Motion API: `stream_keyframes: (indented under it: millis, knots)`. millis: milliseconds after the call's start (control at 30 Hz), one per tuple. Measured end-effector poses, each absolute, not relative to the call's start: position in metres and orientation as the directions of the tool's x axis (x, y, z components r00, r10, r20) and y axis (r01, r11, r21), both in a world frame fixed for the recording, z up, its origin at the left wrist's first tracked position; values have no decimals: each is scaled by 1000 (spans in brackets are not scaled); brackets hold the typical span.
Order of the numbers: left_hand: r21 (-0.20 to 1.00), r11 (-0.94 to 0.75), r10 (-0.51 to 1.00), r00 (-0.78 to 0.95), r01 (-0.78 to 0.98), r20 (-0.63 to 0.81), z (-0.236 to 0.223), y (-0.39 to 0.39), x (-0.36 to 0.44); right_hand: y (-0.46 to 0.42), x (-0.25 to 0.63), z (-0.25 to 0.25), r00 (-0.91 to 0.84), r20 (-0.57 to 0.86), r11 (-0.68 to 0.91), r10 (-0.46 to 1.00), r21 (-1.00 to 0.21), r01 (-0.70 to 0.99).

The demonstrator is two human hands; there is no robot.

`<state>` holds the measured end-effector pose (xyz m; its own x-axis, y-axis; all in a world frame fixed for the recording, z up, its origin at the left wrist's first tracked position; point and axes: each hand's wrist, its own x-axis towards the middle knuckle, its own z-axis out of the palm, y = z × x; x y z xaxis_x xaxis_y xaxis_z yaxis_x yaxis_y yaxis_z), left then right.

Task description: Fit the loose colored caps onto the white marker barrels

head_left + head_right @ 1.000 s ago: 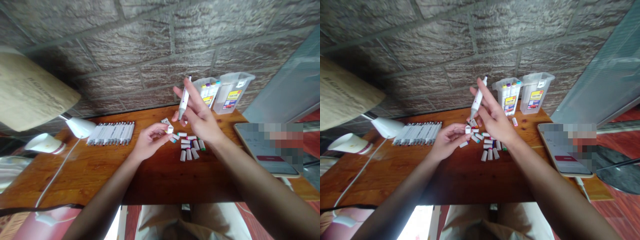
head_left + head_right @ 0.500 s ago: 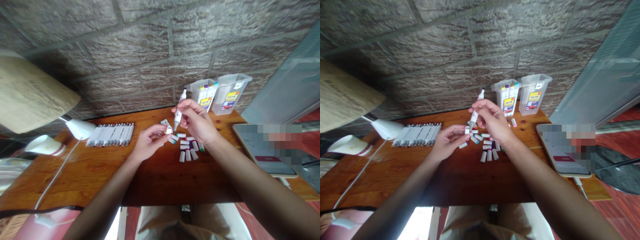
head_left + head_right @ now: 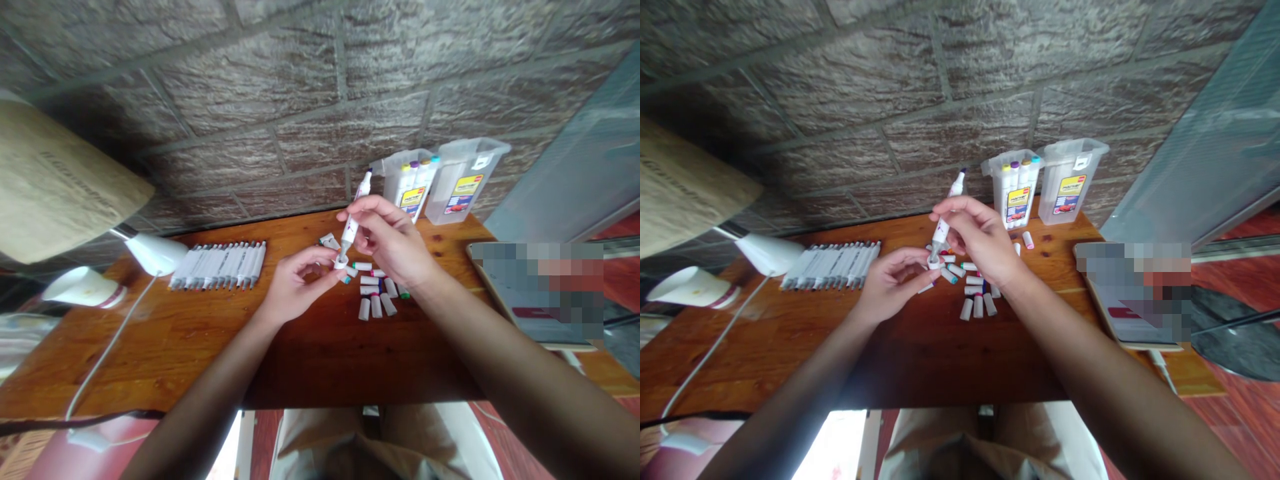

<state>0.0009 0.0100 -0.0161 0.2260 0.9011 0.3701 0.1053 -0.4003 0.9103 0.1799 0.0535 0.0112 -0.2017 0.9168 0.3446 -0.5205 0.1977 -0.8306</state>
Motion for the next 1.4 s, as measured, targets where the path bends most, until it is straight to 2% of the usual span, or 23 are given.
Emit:
stream_keyframes:
  millis: [267, 567, 1067, 1400]
  knots:
    - [884, -448, 882, 224, 131, 414, -18, 12, -1, 52, 179, 11, -208, 274, 130, 939, -843, -522]
    - [867, -483, 866, 214, 126, 451, -18, 11, 0, 51, 178, 11, -218, 301, 159, 928, -852, -498]
    - [885, -441, 886, 231, 151, 402, -21, 11, -1, 49, 178, 9, -230, 370, 229, 900, -852, -471]
    - [883, -442, 889, 213, 162, 406, -21, 10, 0, 49, 178, 12, -209, 335, 185, 919, -832, -522]
